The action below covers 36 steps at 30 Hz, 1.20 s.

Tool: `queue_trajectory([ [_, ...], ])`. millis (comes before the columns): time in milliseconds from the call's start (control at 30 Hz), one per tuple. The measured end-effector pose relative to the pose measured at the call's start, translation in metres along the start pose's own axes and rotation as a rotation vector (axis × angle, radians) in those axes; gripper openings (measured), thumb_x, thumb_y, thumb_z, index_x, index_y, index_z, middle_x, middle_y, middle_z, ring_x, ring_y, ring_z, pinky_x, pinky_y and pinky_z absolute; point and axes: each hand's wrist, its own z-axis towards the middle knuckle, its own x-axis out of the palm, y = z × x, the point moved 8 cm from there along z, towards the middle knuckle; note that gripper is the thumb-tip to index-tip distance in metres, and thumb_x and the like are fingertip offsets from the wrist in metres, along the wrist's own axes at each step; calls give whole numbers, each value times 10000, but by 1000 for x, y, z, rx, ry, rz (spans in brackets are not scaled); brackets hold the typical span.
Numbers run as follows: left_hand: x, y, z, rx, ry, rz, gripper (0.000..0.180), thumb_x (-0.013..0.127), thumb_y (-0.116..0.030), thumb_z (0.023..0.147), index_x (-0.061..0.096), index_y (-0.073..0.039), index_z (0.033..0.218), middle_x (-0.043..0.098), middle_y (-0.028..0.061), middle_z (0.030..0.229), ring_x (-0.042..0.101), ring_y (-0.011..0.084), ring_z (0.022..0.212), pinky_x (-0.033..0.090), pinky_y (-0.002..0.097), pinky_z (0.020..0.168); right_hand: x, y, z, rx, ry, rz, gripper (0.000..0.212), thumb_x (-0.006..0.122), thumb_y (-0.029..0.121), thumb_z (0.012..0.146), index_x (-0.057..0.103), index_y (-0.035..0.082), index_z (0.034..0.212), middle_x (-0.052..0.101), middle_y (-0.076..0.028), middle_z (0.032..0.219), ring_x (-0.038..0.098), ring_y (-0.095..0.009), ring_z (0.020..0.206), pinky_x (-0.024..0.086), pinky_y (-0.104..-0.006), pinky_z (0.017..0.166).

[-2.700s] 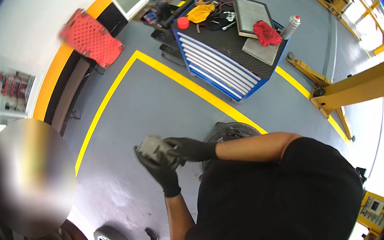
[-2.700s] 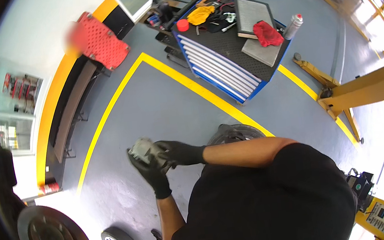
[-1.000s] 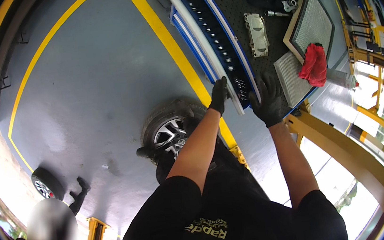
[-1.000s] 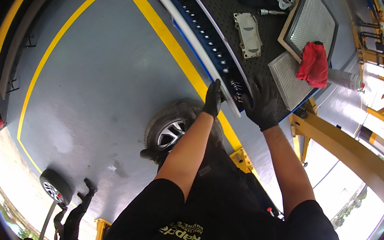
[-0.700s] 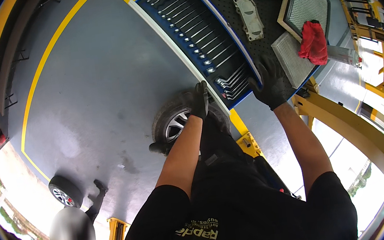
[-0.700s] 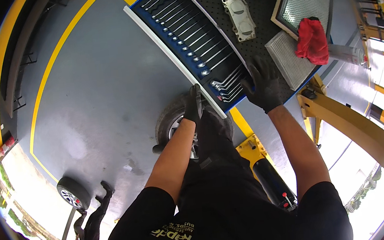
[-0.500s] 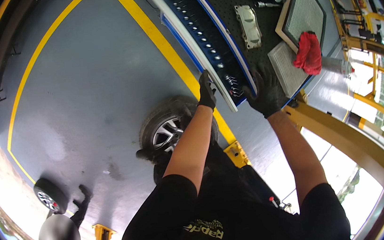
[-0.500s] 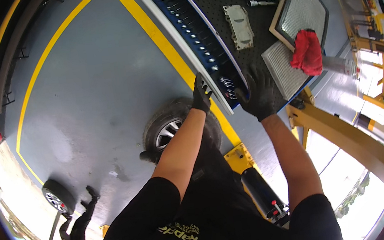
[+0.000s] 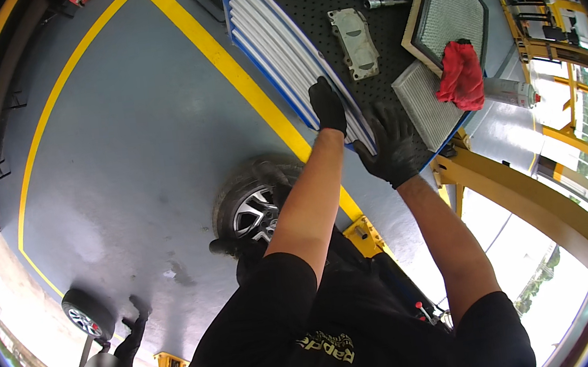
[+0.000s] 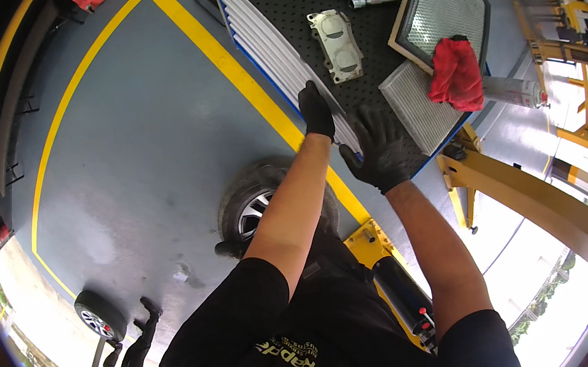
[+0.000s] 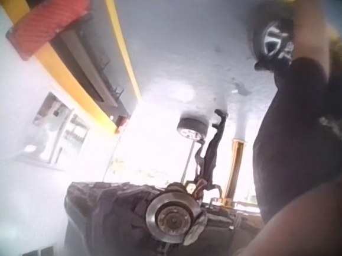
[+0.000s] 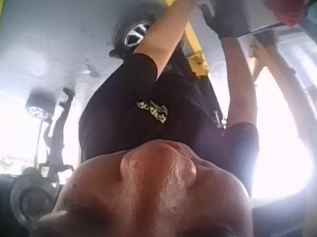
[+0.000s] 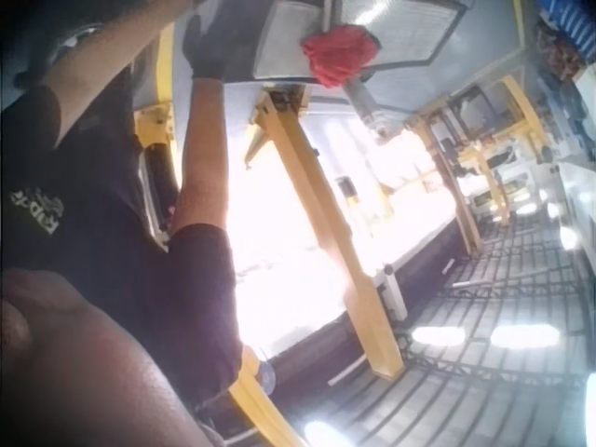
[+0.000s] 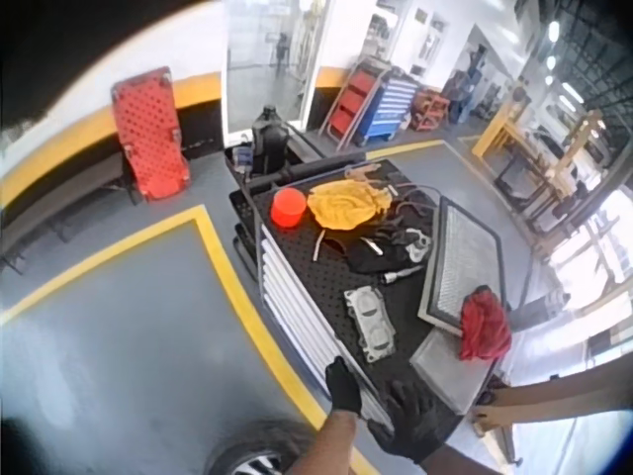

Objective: The person cleans brake pads with a spray and cloth, then installs them into the brake caliper on a lifted vehicle. They handle the brake pads, caliper, and rotor, using a spray can, cloth, and wrench to complete the installation.

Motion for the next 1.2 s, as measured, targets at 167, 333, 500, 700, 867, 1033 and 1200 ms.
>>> queue_trajectory([
  [167, -33, 6, -3, -526, 266, -269, 520, 584, -494, 1070, 576, -37, 821, 538, 93, 693, 551, 228, 608, 454, 413, 621, 1, -9, -6, 84, -17, 26, 742, 761, 400, 881, 524, 137, 1533, 502, -177, 1539, 471, -429, 1391, 380, -579, 1136],
  [333, -149, 38, 12, -26, 414, 286, 439, 599, -453, 1053, 645, -16, 1047, 631, 228, 900, 651, 400, 899, 518, 543, 793, 0, -6, -8, 94, 9, -11, 746, 752, 417, 879, 525, 157, 1541, 490, -165, 1551, 452, -416, 1416, 376, -584, 1148],
  [500, -222, -10, 70, 276, 602, 928, 386, 604, -459, 1008, 699, -91, 1075, 667, 175, 1022, 651, 380, 957, 532, 520, 837, 1, -7, -11, 99, -26, 14, 749, 770, 398, 868, 533, 153, 1534, 495, -169, 1550, 464, -418, 1412, 396, -580, 1140],
  [700, -217, -74, 153, 492, 563, 1391, 231, 627, -296, 907, 754, -146, 1029, 679, 93, 1108, 605, 330, 1103, 485, 546, 856, -8, -1, -5, 34, -111, 11, 734, 803, 327, 840, 553, 130, 1501, 527, -179, 1515, 502, -416, 1376, 411, -565, 1126],
  [867, -223, -53, 159, 484, 490, 1299, 191, 619, -280, 911, 739, -149, 984, 683, 87, 1098, 604, 314, 1095, 452, 534, 870, -10, -2, -7, 62, -99, 35, 731, 814, 302, 814, 569, 127, 1481, 535, -179, 1504, 510, -415, 1366, 423, -562, 1109],
  [1033, -214, -57, 160, 723, 542, 1237, 162, 634, -281, 899, 700, -133, 902, 695, 86, 1074, 622, 336, 1072, 485, 524, 849, -7, -4, -8, 63, -61, 42, 723, 816, 297, 836, 539, 105, 1476, 505, -195, 1535, 485, -431, 1396, 408, -582, 1124],
  [1200, -220, -194, 141, 944, 442, 650, 160, 704, -262, 822, 692, -103, 820, 699, 99, 920, 680, 343, 921, 550, 510, 764, -10, -4, -9, 63, -47, 48, 751, 816, 307, 845, 507, 95, 1496, 487, -206, 1558, 468, -437, 1420, 404, -590, 1143],
])
